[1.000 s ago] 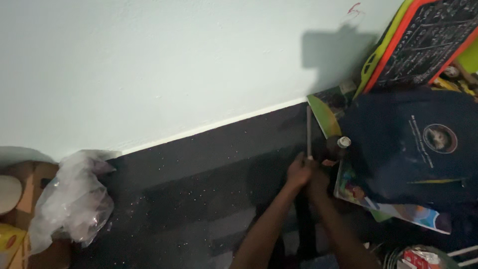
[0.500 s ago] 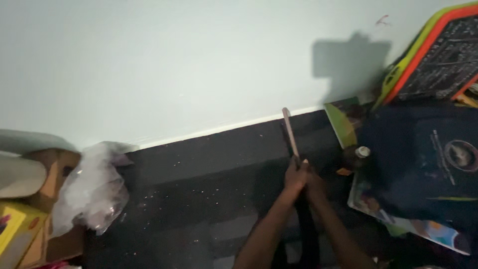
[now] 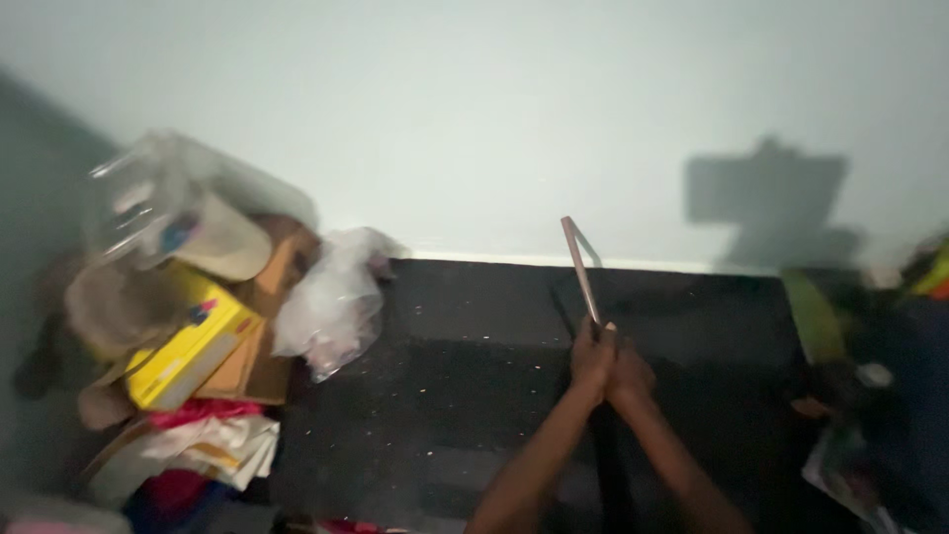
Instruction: The person organizes various items on a black countertop next to a pink sink. They stack a cardboard box, a white pitcher, a yellow box, and a stuffed toy. They also fold a blue cloth, place a plastic bag, and arrange a clear container with small items, a towel, and a bottle.
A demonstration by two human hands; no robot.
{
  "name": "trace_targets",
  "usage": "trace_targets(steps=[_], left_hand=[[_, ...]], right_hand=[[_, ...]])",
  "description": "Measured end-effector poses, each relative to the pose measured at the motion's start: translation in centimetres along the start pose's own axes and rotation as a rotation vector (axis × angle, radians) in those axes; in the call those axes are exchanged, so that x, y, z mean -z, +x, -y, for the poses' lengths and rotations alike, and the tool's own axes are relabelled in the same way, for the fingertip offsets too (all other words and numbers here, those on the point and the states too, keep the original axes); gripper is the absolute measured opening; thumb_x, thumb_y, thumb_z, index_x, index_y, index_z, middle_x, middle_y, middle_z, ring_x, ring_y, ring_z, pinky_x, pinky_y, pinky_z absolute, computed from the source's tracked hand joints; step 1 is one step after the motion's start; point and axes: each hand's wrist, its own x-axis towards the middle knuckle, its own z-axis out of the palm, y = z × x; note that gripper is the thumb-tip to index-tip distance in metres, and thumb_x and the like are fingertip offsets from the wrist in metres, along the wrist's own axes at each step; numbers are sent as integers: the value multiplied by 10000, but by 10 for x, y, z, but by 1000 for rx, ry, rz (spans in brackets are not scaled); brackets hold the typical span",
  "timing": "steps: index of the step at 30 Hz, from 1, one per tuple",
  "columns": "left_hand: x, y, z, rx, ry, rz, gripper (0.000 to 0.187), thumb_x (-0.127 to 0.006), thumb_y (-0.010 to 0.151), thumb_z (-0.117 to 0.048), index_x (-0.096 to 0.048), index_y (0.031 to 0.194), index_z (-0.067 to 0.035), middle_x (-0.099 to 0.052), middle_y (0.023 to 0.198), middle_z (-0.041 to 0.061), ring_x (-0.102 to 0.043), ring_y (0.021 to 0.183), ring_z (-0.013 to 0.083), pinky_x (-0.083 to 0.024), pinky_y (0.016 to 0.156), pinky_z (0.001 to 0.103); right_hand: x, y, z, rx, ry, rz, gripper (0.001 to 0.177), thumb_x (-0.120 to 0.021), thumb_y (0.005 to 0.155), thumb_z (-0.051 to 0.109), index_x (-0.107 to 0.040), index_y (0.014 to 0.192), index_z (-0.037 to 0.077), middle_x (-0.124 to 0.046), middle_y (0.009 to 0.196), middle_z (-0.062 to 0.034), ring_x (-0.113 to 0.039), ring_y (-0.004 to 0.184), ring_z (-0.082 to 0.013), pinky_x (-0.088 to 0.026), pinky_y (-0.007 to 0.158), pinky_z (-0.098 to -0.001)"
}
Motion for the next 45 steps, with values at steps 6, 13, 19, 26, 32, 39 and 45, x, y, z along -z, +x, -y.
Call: trace_targets(steps=[6, 13, 19, 26, 32, 39, 45], left_hand=[[73, -8, -45, -56, 104, -97, 613, -534, 982, -382, -440, 1505, -76, -624, 1331, 223, -618, 1200, 329, -469, 1028, 455], [154, 6, -64, -222, 5, -242, 719, -542, 970, -443, -399, 1541, -31, -610, 1365, 264, -610, 1268, 389, -460, 1080, 451], [231, 17, -68, -259, 9, -360, 767, -552, 962, -451, -357, 1580, -41, -600, 1367, 258, -591, 1285, 384, -431, 1095, 431], [318, 20, -65, -240, 135, -507, 571, -584, 959, -402, -522, 1378, -19, -685, 1240, 233, -654, 1164, 379, -479, 1018, 437], [367, 33, -48, -496, 94, -685, 491, -637, 961, -393, -594, 1307, -47, -676, 1188, 196, -670, 1083, 354, -517, 948, 438], [412, 10, -83, -367, 65, -669, 455, -639, 935, -432, -651, 1224, -81, -701, 1122, 149, -683, 1027, 308, -524, 913, 399], [430, -7, -95, -445, 11, -684, 385, -647, 911, -364, -665, 1160, -71, -693, 1084, 144, -696, 974, 292, -539, 888, 383]], right_hand=[[-23, -7, 66, 245, 154, -106, 397, -501, 1038, 392, -687, 1151, 61, -730, 1128, -173, -733, 1040, -335, -566, 882, -463], [-61, 6, 140, 471, 195, -84, 390, -539, 992, 382, -653, 1165, 52, -729, 1111, -186, -728, 1042, -337, -563, 892, -453], [-88, -13, 220, 513, -2, -11, 406, -523, 1047, 404, -573, 1279, 74, -723, 1141, -182, -711, 1064, -366, -553, 876, -493], [-137, -43, 294, 514, 106, 80, 347, -543, 997, 330, -621, 1252, 107, -723, 1134, -168, -720, 1045, -335, -560, 860, -486], [-183, -12, 325, 967, 365, 93, 388, -575, 972, 268, -626, 1281, 39, -724, 1143, -186, -696, 1057, -329, -531, 849, -438], [-198, 5, 382, 831, 450, 289, 393, -523, 1058, 352, -645, 1208, 10, -724, 1011, -131, -652, 905, -235, -514, 796, -374], [-212, -3, 409, 607, 790, 515, 302, -528, 1066, 314, -670, 1142, 59, -678, 972, -58, -635, 871, -181, -508, 746, -325]])
